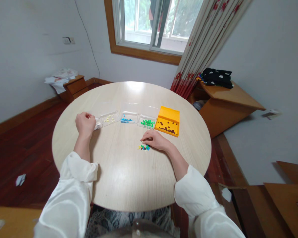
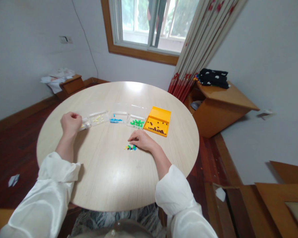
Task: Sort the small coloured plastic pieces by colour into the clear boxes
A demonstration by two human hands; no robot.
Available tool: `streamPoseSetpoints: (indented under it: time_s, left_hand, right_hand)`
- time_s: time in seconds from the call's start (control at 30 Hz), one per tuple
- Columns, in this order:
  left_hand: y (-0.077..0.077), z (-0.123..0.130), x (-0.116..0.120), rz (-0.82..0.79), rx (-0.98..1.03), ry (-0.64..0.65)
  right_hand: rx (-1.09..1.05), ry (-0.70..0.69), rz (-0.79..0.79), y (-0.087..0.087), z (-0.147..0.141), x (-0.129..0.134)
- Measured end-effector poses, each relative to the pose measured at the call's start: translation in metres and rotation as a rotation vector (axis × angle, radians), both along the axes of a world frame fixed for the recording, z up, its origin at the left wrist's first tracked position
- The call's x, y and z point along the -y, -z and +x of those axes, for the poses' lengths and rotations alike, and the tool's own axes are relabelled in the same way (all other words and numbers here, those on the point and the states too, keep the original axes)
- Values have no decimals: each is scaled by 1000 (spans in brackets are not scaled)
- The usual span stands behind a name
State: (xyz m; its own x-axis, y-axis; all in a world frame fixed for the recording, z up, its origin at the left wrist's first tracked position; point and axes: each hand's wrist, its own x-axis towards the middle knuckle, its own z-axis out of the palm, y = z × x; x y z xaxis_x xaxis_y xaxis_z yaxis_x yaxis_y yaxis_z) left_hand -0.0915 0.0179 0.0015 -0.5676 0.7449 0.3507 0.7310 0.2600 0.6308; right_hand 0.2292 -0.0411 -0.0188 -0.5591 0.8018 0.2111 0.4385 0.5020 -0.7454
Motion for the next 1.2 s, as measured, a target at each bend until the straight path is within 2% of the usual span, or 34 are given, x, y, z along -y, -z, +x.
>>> streamPoseSetpoints:
  time_s: [0.27,0.43,0.53,0.63,0.7,0.83,1.0,1.2]
  left_hand:
    - [-6,7,2,55,-24,58]
    - [-13,26,6,149,39,156]
    - [-13,48,9,160,211,318]
    - [-6,75,13,115,429,568]
    - [0,90,17,35,532,733]
    - [9,111,27,-151,613,946]
    - [10,124,39,-343,729,1132]
    - [11,133,47,-408,835,1240]
  right_hand:
    - [-10,25,-53,0,-2,0]
    - [36,101,-41,-1,-3,2]
    - [38,152,22,-2,-4,1]
    - [5,211,86,-4,-4,1]
    - [-26,250,124,-5,-4,0]
    - [-80,307,192,-6,-6,1]
    - [-119,316,254,-4,-8,2]
    - [-145,281,316,-3,-10,3]
